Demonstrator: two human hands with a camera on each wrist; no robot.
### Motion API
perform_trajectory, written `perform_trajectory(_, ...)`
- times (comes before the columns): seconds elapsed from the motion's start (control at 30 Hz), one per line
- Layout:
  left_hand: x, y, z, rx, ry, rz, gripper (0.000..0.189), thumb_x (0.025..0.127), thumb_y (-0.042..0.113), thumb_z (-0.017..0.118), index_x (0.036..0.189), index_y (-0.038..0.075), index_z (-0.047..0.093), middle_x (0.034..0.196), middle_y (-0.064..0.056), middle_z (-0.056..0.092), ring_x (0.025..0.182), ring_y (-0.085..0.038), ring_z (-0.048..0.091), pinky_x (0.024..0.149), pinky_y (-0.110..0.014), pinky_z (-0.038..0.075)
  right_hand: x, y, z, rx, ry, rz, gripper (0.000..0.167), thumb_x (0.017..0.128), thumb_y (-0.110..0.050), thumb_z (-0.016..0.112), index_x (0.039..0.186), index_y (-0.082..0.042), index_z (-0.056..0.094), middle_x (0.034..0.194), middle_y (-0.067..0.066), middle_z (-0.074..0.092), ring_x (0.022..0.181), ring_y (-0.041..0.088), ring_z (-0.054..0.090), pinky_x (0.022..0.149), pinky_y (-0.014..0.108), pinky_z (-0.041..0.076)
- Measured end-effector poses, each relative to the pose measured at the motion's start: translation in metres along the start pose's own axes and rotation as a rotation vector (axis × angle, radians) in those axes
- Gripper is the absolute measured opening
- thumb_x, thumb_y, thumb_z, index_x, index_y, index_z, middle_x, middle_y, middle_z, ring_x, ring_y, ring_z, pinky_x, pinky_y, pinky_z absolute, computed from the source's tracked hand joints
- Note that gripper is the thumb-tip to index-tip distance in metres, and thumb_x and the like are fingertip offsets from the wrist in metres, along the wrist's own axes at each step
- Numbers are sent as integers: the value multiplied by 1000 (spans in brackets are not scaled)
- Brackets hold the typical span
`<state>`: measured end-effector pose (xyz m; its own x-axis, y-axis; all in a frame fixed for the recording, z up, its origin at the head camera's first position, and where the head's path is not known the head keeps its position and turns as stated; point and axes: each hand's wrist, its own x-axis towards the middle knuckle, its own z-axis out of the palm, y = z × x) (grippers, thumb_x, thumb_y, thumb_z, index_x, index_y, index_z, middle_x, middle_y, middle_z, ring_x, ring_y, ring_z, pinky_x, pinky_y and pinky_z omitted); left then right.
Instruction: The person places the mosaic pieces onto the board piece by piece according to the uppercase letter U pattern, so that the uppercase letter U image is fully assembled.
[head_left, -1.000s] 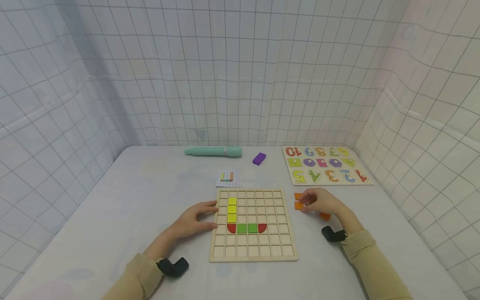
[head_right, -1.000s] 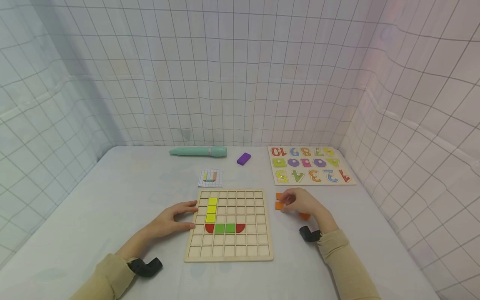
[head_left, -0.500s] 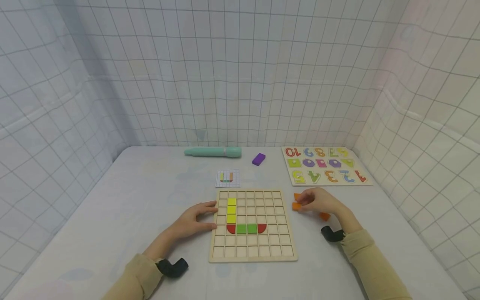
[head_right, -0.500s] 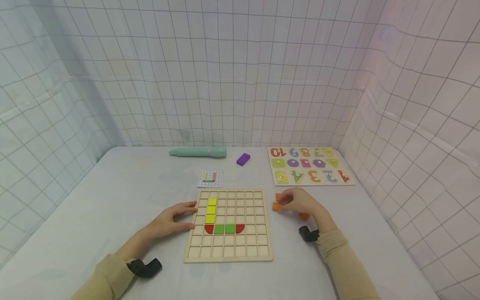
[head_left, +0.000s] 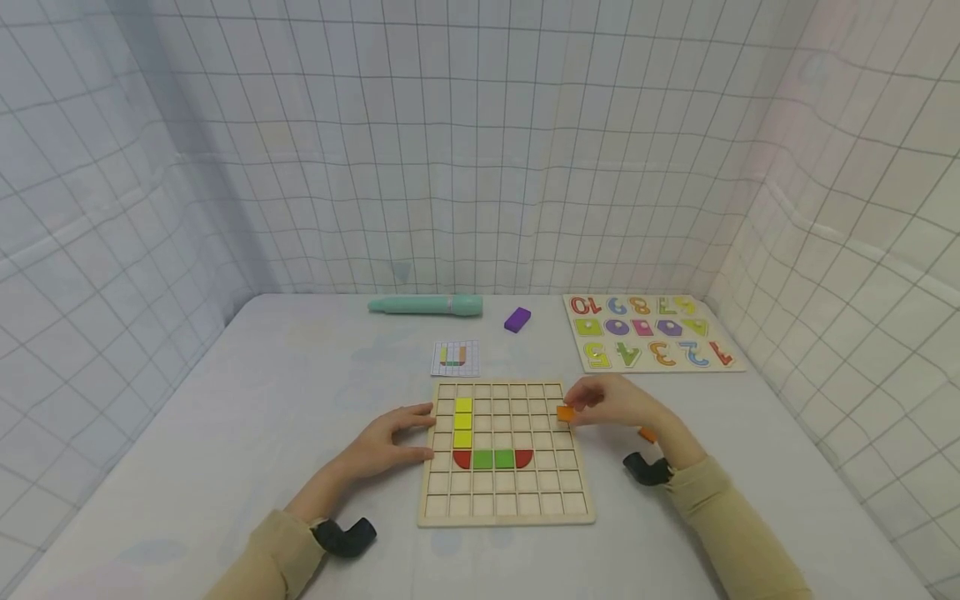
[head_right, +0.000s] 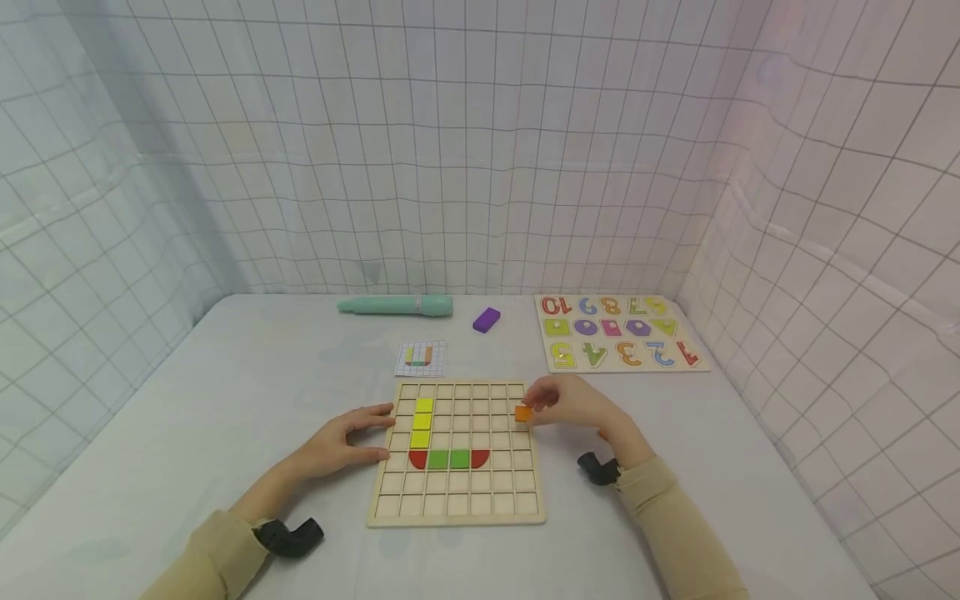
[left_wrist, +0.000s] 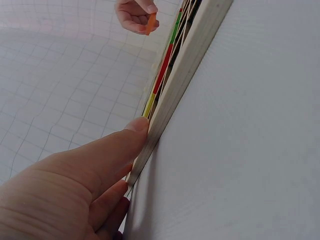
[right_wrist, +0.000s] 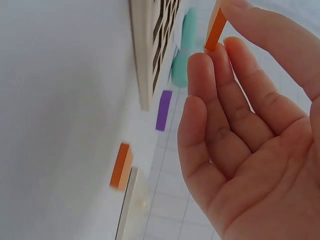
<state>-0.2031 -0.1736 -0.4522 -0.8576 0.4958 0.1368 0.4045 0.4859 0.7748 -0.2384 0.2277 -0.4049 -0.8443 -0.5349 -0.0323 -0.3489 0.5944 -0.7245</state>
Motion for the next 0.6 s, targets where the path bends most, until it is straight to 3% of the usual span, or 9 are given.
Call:
perform_trajectory(0.33, 2, -4, 4, 14, 21, 4, 48, 80, 14, 75, 122, -3, 60, 139, -22, 44, 132, -41, 33, 105, -59, 24, 21, -17, 22, 3, -107, -98, 24, 77, -21, 78, 98, -12, 69, 91, -5, 66, 83, 14, 58, 77, 28, 50)
perform_trajectory(0.6, 0, -3, 0, 10, -3, 3, 52, 79, 30, 76, 124, 7, 61, 141, -13, 44, 133, -36, 33, 106, -56, 25, 31, -27, 38, -21, -173, -100, 24, 75, -18, 79, 96, -14, 69, 88, -6, 64, 78, 12, 57, 72, 26, 50)
